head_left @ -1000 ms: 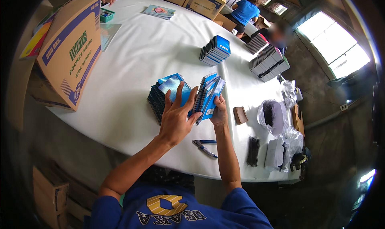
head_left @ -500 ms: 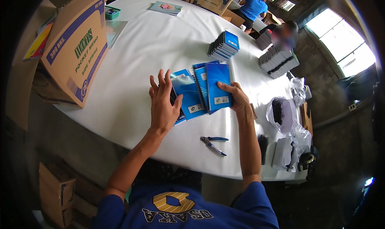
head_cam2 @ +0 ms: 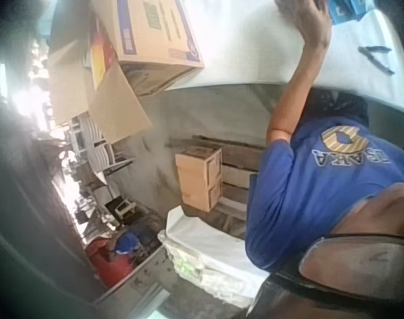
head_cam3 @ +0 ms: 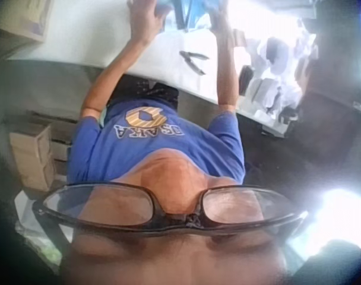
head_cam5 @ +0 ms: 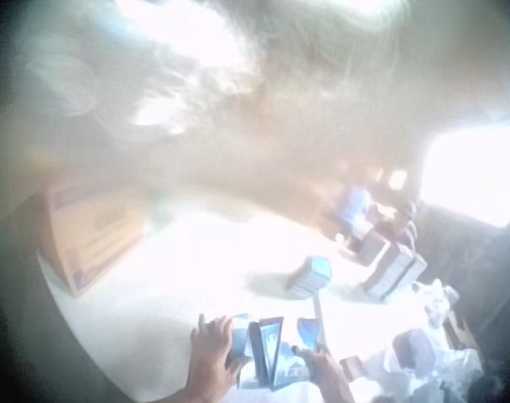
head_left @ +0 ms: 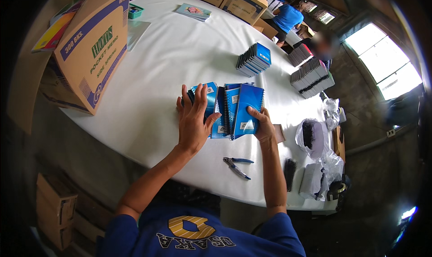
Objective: The person assembles spiral notebooks by inserting wire coils into the holes of paper stacks and notebook covers by hand and using pliers to secure the ends. The person then stacks the finished notebooks and places them into a cardboard box.
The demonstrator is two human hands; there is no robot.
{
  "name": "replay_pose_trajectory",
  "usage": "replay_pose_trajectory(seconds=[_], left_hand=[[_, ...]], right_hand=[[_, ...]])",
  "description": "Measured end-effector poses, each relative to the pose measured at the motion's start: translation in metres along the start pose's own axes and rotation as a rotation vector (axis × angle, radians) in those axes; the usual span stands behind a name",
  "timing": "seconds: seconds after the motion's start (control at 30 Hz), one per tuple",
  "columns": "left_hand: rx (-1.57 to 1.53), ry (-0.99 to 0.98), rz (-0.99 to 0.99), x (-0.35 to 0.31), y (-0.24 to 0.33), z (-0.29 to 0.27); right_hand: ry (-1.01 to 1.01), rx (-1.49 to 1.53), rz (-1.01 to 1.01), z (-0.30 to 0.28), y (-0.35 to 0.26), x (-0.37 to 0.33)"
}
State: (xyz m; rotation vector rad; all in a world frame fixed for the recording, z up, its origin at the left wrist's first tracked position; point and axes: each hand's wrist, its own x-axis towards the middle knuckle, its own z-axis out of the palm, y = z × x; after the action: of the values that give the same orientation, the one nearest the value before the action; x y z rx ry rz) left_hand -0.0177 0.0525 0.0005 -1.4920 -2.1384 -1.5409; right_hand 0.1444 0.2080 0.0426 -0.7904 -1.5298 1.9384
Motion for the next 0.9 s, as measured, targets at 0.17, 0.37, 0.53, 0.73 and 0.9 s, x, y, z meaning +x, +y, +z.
replay_pose_trajectory(seconds=[0.17, 0.37, 0.53, 0.73, 0.9], left_hand=[[-0.131, -0.075, 0.144, -0.002, 0.028, -0.008], [-0.835, -0.478, -0.245, -0.015, 0.057, -0.025], [-0.861, -0.437, -0.126, -0.014, 0.055, -0.031], [-0.800, -0.493, -0.187, -0.017, 0.074, -0.051], [-0.727, -0.388, 0.067, -0.029, 0.079, -0.038]], right_hand=[[-0.074, 0.359, -0.152, -0.013, 0.028, -0.015], [-0.057, 0.495, -0.165, -0.007, 0.045, -0.027], [-0.157, 0.581, -0.182, -0.013, 0.048, -0.043], [-0.160, 0.778, -0.375, -0.014, 0.087, -0.047], [-0.340, 0.885, -0.461, -0.014, 0.094, -0.060]])
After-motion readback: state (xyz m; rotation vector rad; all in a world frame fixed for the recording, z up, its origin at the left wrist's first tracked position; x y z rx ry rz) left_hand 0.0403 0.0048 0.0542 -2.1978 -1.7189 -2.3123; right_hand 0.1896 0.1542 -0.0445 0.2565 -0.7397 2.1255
